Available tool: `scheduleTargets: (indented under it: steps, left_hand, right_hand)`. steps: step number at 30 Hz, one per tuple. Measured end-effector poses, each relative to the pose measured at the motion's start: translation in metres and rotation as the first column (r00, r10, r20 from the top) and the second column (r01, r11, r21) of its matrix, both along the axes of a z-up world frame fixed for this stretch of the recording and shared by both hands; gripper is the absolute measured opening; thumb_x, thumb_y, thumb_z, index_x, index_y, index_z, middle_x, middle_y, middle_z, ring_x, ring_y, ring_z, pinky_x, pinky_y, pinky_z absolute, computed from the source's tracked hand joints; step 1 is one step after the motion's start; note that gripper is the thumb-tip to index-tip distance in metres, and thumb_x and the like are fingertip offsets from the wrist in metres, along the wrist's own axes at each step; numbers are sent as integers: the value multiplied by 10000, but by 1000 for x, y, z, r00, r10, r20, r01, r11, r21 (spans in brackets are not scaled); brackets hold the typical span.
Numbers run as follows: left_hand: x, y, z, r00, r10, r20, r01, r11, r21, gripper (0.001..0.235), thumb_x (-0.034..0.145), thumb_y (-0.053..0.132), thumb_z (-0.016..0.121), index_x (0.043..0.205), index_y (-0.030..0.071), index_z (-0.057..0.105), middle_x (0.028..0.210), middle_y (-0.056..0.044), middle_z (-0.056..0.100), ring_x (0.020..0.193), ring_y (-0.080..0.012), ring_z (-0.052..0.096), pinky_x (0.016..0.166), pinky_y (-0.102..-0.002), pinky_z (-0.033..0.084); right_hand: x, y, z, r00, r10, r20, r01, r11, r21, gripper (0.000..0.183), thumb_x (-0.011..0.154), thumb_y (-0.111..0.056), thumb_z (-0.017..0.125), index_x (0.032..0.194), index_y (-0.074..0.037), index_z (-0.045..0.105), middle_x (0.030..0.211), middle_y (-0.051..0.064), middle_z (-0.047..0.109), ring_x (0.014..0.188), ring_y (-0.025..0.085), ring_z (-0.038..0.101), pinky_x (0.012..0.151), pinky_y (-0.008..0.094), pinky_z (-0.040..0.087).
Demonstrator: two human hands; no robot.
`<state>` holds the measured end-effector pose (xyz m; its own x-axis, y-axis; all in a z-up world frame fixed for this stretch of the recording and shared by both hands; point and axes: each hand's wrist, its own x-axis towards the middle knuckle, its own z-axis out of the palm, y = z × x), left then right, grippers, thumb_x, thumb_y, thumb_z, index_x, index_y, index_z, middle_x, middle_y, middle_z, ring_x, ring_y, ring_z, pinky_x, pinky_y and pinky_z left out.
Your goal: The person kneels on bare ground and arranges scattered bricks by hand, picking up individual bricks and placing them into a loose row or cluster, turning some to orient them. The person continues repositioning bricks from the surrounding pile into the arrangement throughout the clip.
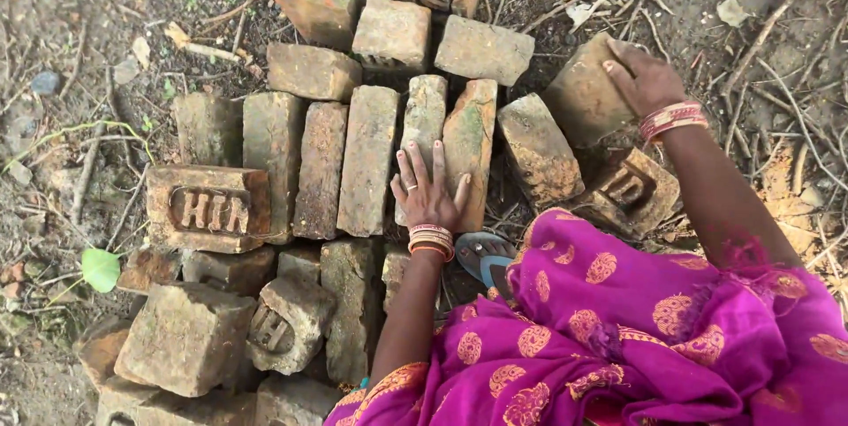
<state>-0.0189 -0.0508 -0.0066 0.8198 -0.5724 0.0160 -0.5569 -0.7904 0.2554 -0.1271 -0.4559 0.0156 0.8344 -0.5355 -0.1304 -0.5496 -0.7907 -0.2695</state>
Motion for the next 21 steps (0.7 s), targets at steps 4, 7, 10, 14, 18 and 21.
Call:
scheduleTargets:
  steps: [4, 7, 10, 14, 18, 21]
  left_hand:
    - [5, -3, 7, 998, -7, -57, 10, 999, 52, 841, 919, 679, 507, 1599, 227, 302, 1663, -211, 167, 1521, -424, 157, 1115, -646, 208]
    - [0, 1, 1, 1000, -4, -17, 4, 1000, 3, 822, 944, 674, 505, 1615, 240, 310, 1685, -215, 168, 1553, -421, 166, 1156, -627, 217]
    - [0, 1, 3, 1000, 0, -22, 0, 1000, -7, 827, 939, 673, 505, 1616, 240, 309, 1683, -215, 175, 1550, -422, 169, 1149, -626, 219]
    - [-4, 1, -1, 1000, 21, 12, -20, 999, -39, 820, 939, 673, 506, 1615, 250, 315, 1688, -206, 198, 1551, -407, 179, 1161, -627, 226]
    - [-2, 1, 0, 1000, 15, 8, -15, 1000, -11, 822, 936, 680, 506, 1611, 251, 314, 1673, -196, 213, 1544, -412, 175, 1144, -635, 230]
    - [-2, 1, 1, 1000, 23, 0, -23, 999, -30, 818, 941, 681, 499, 1615, 256, 313, 1682, -187, 212, 1550, -402, 177, 1156, -631, 230]
  right_hand:
    - [20, 22, 42, 956, -159, -247, 191, 975, 111, 714, 1010, -659, 353, 1639, -330, 425, 1543, 124, 539, 1165, 369, 687, 1071, 434, 501]
    - [19, 12, 6, 986, -18, -167, 23, 999, 24, 747, 1014, -693, 332, 1659, -316, 360, 1584, 120, 487, 1307, 325, 584, 1008, 414, 524]
    - [25, 42, 2, 989, 76, -127, -87, 992, -88, 835, 1019, -743, 318, 1646, -200, 223, 1660, 155, 325, 1474, 321, 429, 884, 415, 564]
    - [43, 70, 23, 964, 21, -264, -41, 997, -69, 1029, 911, -810, 373, 1652, -172, 53, 1698, 156, 147, 1470, 354, 366, 806, 446, 593]
    - [31, 43, 31, 975, -28, -220, 35, 999, 29, 1035, 848, -800, 468, 1670, -277, 118, 1724, 113, 141, 1474, 368, 361, 1030, 491, 477]
    - [15, -11, -7, 995, -6, -104, 13, 998, 67, 900, 917, -747, 500, 1674, -332, 246, 1724, 128, 208, 1452, 393, 397, 1131, 513, 396]
